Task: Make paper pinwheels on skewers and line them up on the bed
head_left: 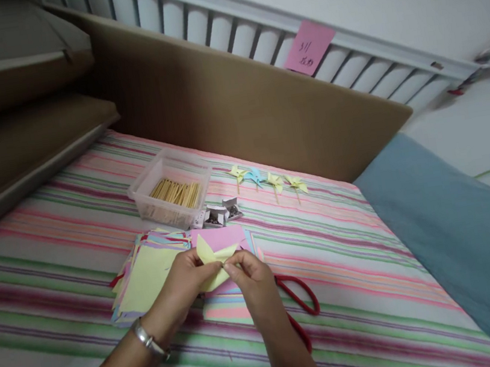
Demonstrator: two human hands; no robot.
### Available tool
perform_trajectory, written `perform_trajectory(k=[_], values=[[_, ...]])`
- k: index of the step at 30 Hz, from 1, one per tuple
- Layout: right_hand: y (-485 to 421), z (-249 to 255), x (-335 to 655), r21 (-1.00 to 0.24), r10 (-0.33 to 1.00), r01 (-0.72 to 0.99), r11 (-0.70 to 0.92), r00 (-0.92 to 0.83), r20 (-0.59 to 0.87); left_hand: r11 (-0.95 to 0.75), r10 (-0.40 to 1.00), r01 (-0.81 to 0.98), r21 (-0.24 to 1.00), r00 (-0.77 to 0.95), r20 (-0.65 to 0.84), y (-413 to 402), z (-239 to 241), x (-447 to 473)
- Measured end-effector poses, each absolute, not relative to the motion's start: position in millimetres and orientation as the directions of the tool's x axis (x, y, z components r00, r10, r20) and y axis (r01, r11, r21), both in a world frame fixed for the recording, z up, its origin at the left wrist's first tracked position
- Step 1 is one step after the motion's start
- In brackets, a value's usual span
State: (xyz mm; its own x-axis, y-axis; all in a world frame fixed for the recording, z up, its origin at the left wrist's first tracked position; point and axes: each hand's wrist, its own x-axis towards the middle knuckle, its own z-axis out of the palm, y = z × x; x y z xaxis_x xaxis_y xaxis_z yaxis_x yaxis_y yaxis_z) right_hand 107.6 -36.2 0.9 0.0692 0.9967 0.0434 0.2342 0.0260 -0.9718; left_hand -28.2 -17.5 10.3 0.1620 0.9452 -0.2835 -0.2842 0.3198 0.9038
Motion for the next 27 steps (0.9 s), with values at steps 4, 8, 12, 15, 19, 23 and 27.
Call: perform_trajectory(k=[4,8,12,15,19,23,27], values=[[-36,-6,107,-0.979,0.995,0.201,-0.023,0.103,-0.002,0.333,0.94,-0.299,0.894,0.184,-0.288,-18,8,-28],[-35,-9,105,-0.983,0.989,0.17,-0.061,0.141,-0.037,0.338,0.938,-0.315,0.887,0.191,-0.29,-19,8,-26],[-35,-11,103,-0.987,0.987,0.143,-0.072,0.154,-0.049,0.332,0.943,-0.32,0.887,0.148,-0.3,-19,5,-24],[-35,-13,104,-0.989,0.987,0.131,-0.066,0.153,-0.045,0.343,0.939,-0.322,0.883,0.145,-0.312,-19,2,-24],[-35,-12,104,-0.994,0.983,0.078,-0.075,0.171,-0.06,0.372,0.925,-0.351,0.86,0.224,-0.308,-20,1,-27],[-36,-3,103,-0.994,0.978,-0.011,-0.112,0.176,-0.113,0.413,0.895,-0.385,0.826,0.339,-0.289,-20,5,-31],[-38,4,102,-0.991,0.975,-0.036,-0.126,0.182,-0.131,0.428,0.887,-0.381,0.819,0.348,-0.302,-20,9,-30]])
